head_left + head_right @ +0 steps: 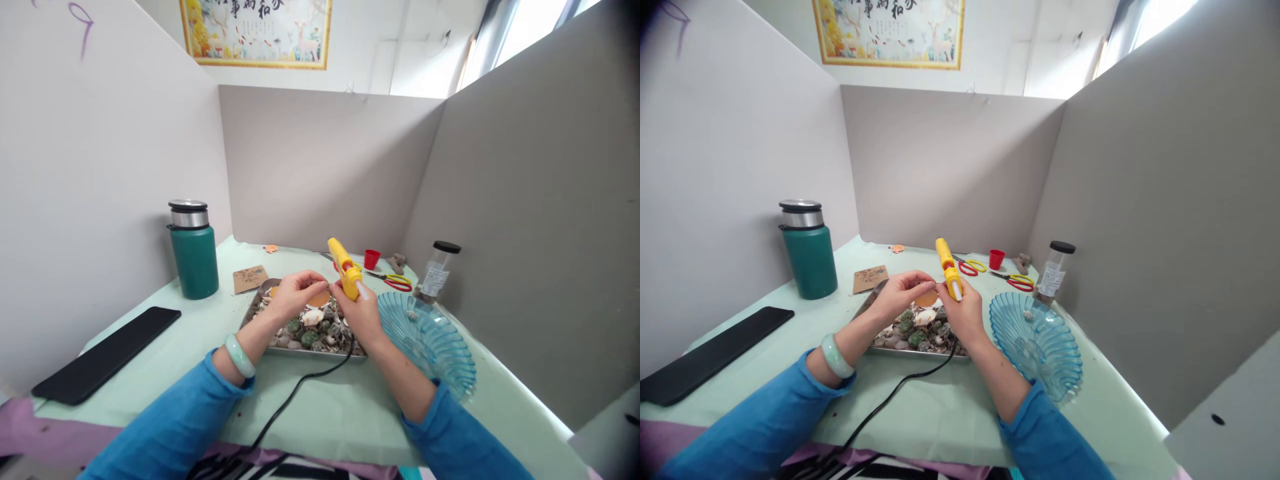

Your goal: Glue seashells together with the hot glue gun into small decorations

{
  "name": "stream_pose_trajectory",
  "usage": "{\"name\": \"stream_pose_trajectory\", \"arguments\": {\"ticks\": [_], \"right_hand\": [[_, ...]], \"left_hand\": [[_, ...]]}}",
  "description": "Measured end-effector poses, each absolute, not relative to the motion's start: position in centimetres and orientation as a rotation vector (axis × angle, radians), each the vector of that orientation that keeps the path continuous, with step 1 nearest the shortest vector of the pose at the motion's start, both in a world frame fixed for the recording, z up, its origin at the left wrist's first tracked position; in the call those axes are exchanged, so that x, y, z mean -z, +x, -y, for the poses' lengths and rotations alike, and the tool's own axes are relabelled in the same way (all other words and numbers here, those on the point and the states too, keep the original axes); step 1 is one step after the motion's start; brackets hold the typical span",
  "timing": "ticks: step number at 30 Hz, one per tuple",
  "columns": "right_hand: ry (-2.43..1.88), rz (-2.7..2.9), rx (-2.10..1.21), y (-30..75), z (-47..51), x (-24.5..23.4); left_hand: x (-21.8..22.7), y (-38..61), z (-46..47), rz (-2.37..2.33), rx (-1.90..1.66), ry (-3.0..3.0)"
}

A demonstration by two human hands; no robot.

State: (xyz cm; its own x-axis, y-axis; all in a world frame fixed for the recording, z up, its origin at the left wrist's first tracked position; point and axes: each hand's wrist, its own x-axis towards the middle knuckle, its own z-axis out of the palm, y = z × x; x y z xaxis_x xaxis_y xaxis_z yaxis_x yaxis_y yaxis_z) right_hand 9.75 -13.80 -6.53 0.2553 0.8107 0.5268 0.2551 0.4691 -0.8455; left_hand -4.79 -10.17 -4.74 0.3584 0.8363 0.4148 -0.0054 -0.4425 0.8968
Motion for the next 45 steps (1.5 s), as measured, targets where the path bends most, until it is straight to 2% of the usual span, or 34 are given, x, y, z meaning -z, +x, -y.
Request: {"name": "stream_pose_trajectory", "arguments": {"ticks": [45], "right_hand": [[-1.066, 1.294, -0.527, 10.01, 13.05, 7.34]], "left_hand": [[4.01, -4.92, 10.67, -0.784, -1.169, 1.752]]}}
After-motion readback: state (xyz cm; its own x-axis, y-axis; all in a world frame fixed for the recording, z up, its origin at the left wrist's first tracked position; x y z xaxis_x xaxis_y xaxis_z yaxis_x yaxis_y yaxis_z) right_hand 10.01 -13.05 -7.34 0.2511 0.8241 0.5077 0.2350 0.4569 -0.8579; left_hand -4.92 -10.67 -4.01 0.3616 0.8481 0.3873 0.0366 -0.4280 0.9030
